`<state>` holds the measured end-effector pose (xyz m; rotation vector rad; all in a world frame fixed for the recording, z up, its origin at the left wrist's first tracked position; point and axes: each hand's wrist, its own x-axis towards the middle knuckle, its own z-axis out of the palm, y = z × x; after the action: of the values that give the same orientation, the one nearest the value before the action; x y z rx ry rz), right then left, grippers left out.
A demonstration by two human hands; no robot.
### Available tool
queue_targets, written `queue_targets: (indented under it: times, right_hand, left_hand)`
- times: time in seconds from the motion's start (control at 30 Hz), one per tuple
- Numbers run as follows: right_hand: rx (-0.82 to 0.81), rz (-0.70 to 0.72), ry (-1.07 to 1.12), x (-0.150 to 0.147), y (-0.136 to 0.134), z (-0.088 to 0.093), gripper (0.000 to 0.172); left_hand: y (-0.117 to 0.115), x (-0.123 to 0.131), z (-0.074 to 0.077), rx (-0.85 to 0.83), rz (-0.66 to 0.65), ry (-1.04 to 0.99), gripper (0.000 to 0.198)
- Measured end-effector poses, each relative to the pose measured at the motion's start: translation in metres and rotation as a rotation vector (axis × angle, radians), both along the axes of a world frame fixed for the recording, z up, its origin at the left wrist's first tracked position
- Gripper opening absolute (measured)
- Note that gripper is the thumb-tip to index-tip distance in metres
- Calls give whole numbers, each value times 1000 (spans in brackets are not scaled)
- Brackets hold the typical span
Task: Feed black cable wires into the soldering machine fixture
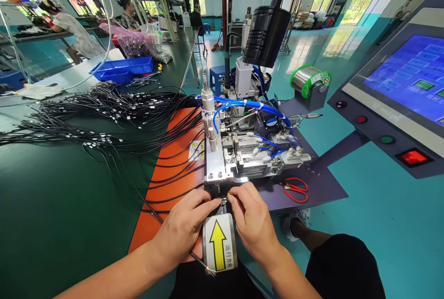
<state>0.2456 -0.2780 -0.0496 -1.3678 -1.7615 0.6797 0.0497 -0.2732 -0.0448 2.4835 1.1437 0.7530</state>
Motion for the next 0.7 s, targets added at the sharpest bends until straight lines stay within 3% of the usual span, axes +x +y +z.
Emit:
queue_targets:
  times: [0.53,0.7]
  right_hand:
    - [-142,-23,-63,-1,-1,-2,20]
    - [-189,-16,-96,0,3,4,20]
  left_hand:
    - [0,-1,9,-5,3,85,29]
    - [-3,-2,17,75,43,154,22]
